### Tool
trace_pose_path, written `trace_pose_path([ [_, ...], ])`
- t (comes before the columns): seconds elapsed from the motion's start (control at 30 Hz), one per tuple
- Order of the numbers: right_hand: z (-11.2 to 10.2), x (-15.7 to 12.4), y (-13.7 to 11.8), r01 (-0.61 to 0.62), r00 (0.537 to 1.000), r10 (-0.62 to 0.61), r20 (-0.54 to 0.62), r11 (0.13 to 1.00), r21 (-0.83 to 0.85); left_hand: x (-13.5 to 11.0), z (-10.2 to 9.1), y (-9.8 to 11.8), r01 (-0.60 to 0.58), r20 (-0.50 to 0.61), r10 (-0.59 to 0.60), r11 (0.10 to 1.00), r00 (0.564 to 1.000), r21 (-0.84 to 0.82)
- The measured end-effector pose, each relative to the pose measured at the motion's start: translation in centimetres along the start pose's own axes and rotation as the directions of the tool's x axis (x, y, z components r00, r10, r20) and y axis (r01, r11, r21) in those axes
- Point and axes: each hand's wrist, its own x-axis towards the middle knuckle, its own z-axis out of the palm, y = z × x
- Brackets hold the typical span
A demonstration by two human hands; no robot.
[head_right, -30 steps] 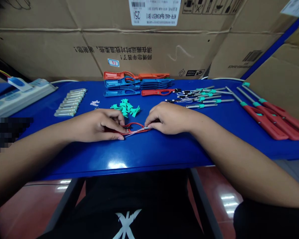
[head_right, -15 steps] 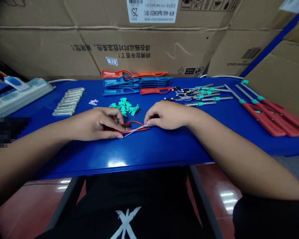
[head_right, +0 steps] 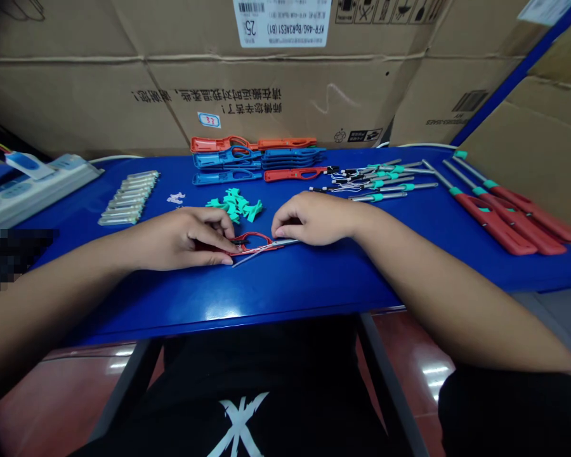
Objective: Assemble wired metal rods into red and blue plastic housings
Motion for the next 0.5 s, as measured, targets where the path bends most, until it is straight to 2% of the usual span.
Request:
trace_pose_path([
  [0.07,-0.01,-0.33,-0.06,0.089,0.996,-0.089,-0.002,0.996,0.001,0.02,-0.03,0.13,-0.001,0.002,0.001,1.0,1.0,0.002],
  [0.13,-0.05,-0.55,-0.08,0.123,0.992,-0.123,-0.004,0.992,-0.023,0.01,-0.04,0.16,-0.002,0.004,0.002,1.0,1.0,0.005],
  [0.27,-0.15,-0.62,-0.07,0.16,0.987,-0.162,-0.014,0.984,-0.084,-0.03,0.0,-0.01,-0.002,0.003,0.002,1.0,1.0,0.002],
  [0.5,-0.17,-0.65,-0.17,0.156,0.988,-0.157,-0.009,0.985,-0.067,0.03,0.02,0.0,-0.003,0.005,0.003,1.0,1.0,0.001],
])
